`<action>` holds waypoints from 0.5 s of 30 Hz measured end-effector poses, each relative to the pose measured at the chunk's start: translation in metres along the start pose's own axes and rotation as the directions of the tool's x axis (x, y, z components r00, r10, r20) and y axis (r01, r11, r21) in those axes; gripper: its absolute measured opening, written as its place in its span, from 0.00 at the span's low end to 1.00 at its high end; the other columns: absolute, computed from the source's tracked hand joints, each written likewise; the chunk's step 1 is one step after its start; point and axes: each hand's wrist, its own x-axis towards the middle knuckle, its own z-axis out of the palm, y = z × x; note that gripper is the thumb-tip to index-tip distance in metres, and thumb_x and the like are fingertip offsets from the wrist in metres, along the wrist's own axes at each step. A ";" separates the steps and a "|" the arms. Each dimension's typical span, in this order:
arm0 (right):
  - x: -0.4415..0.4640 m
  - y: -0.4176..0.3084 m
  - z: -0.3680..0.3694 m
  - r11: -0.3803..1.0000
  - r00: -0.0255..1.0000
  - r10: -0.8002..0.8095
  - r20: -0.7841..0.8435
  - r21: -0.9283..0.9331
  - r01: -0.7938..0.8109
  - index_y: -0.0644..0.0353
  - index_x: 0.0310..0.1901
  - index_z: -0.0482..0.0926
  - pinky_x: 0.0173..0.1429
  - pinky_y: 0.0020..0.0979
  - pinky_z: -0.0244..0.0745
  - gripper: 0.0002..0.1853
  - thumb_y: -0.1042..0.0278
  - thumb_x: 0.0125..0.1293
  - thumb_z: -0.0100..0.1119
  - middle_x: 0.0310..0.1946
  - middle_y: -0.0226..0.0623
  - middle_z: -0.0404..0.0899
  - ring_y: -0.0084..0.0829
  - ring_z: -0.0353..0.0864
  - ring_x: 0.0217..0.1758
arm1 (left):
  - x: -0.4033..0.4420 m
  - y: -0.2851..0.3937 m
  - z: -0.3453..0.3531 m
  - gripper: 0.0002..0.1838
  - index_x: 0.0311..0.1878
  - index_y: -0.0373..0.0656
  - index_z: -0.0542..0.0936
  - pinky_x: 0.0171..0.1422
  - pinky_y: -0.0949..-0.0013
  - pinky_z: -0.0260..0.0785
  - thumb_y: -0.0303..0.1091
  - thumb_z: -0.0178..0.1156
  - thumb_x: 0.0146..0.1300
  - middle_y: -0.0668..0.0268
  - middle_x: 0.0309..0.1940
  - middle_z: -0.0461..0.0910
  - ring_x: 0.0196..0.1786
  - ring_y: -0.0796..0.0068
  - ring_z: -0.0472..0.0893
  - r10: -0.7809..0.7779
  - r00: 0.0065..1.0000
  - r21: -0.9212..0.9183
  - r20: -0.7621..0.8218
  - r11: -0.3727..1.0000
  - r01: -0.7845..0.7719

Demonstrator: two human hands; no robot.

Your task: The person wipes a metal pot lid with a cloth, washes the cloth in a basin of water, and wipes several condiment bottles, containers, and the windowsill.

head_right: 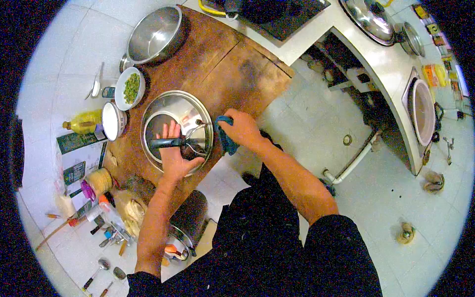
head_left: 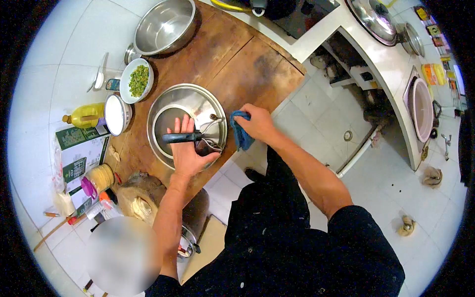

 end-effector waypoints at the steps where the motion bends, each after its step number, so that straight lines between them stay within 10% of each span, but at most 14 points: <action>1: -0.005 0.004 0.002 0.996 0.999 0.037 -0.023 0.085 -0.035 0.56 0.43 0.84 0.48 0.50 0.81 0.18 0.49 0.65 0.67 0.39 0.49 0.88 0.55 0.87 0.42 | 0.001 -0.001 -0.003 0.74 0.82 0.41 0.55 0.85 0.33 0.30 0.69 0.79 0.34 0.49 0.84 0.50 0.86 0.42 0.45 0.020 0.999 -0.009 0.026 1.000 -0.019; 15: -0.030 -0.033 0.050 0.986 0.996 -0.071 0.059 -0.147 0.079 0.57 0.41 0.84 0.48 0.57 0.79 0.12 0.59 0.62 0.61 0.38 0.50 0.87 0.54 0.87 0.44 | 0.000 0.001 0.003 0.75 0.82 0.38 0.51 0.83 0.29 0.33 0.61 0.83 0.33 0.46 0.82 0.52 0.85 0.39 0.47 0.041 0.999 0.049 0.003 0.998 -0.041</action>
